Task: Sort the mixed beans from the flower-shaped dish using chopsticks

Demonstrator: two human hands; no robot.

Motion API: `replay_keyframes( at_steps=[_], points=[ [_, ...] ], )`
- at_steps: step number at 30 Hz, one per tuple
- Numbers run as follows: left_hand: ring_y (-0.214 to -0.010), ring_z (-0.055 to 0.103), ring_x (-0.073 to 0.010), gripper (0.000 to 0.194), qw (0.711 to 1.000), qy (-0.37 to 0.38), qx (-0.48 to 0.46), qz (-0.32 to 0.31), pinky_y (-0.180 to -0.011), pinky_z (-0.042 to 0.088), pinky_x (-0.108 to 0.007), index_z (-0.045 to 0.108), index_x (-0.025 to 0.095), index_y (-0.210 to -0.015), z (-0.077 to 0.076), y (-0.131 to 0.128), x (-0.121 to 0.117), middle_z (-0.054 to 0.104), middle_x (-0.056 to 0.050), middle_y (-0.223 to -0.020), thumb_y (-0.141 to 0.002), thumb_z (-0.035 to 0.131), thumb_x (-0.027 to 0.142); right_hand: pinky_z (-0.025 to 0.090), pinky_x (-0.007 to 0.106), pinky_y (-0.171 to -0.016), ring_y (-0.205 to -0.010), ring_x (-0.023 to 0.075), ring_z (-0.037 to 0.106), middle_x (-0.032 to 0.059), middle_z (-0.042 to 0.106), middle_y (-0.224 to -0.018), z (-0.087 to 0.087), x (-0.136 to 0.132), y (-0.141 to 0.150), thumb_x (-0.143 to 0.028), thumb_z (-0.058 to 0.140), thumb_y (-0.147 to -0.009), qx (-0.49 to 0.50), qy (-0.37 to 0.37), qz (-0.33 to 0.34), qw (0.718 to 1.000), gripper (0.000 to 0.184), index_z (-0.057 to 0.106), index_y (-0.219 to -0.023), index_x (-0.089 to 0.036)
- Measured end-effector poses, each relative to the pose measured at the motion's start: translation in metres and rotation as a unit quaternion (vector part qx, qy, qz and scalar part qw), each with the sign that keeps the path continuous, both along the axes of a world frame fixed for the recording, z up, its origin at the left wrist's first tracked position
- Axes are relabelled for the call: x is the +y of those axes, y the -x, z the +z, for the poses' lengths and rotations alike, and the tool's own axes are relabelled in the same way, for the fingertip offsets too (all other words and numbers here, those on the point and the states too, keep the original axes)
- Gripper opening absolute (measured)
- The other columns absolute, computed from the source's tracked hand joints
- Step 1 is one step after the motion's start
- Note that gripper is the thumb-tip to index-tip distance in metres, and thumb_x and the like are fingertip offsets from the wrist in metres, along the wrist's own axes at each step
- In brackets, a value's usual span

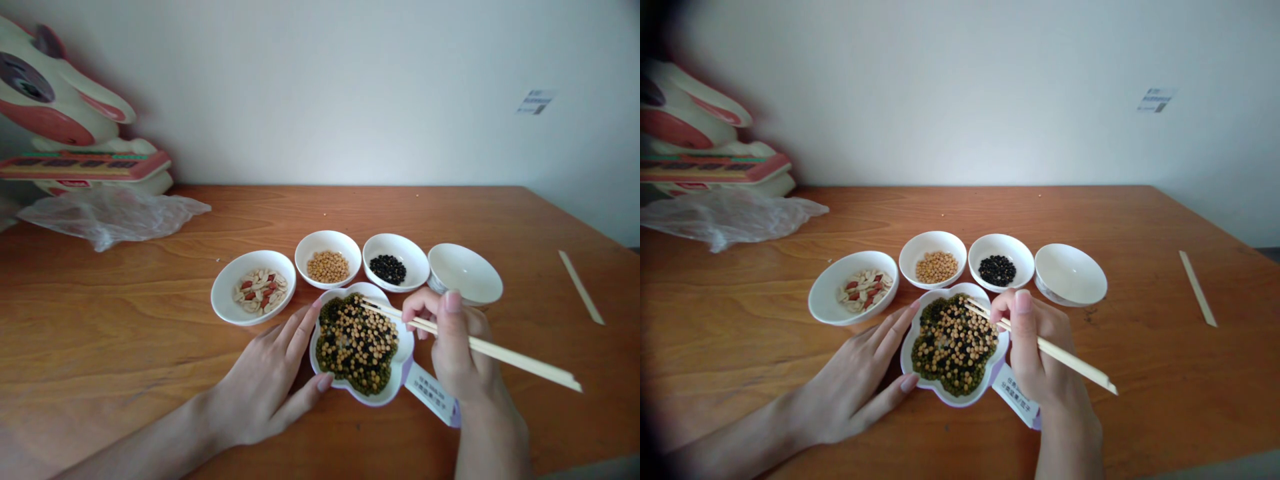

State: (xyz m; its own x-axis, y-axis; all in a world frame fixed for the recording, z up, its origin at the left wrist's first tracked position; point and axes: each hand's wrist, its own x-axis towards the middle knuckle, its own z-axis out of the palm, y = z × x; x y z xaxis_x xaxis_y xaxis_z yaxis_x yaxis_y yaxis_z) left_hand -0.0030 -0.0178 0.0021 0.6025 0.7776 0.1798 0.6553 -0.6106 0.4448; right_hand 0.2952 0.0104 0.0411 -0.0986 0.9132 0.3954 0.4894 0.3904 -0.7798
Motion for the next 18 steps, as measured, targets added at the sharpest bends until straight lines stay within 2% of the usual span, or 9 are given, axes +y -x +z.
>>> replay_keyframes(
  at_steps=[7, 14, 18],
  points=[
    [-0.155, 0.051, -0.0379, 0.092, 1.0, 0.004, 0.003, 0.0, -0.123, 0.053, -0.057, -0.005, 0.019, -0.177, 0.0, 0.001, -0.002, 0.039, -0.025, -0.173, -0.111, 0.052, 0.048, 0.04, 0.032, -0.06, -0.062, 0.0157, 0.056, 0.0019, 0.062, -0.065, 0.002, -0.004, -0.001, -0.057, 0.022, -0.117, 0.02, 0.003, 0.001, 1.0, 0.072, 0.068, -0.073, -0.022],
    [-0.157, 0.048, -0.0379, 0.091, 1.0, 0.004, 0.0, -0.003, -0.126, 0.05, -0.058, -0.006, 0.02, -0.177, -0.001, 0.0, 0.0, 0.035, -0.023, -0.175, -0.111, 0.052, 0.047, 0.042, 0.033, -0.059, -0.062, 0.0176, 0.058, 0.0034, 0.064, -0.062, 0.012, -0.007, 0.001, -0.069, 0.016, -0.112, 0.087, -0.02, -0.025, 0.996, 0.083, 0.07, -0.069, -0.024],
    [-0.156, 0.05, -0.0379, 0.091, 1.0, 0.01, 0.0, -0.003, -0.125, 0.051, -0.059, -0.005, 0.019, -0.177, -0.001, 0.001, 0.0, 0.039, -0.024, -0.173, -0.111, 0.052, 0.048, 0.041, 0.033, -0.058, -0.061, 0.0181, 0.057, 0.0037, 0.062, -0.06, 0.011, -0.007, -0.002, -0.076, 0.013, -0.109, 0.078, 0.007, -0.029, 0.997, 0.086, 0.069, -0.068, -0.024]
  ],
)
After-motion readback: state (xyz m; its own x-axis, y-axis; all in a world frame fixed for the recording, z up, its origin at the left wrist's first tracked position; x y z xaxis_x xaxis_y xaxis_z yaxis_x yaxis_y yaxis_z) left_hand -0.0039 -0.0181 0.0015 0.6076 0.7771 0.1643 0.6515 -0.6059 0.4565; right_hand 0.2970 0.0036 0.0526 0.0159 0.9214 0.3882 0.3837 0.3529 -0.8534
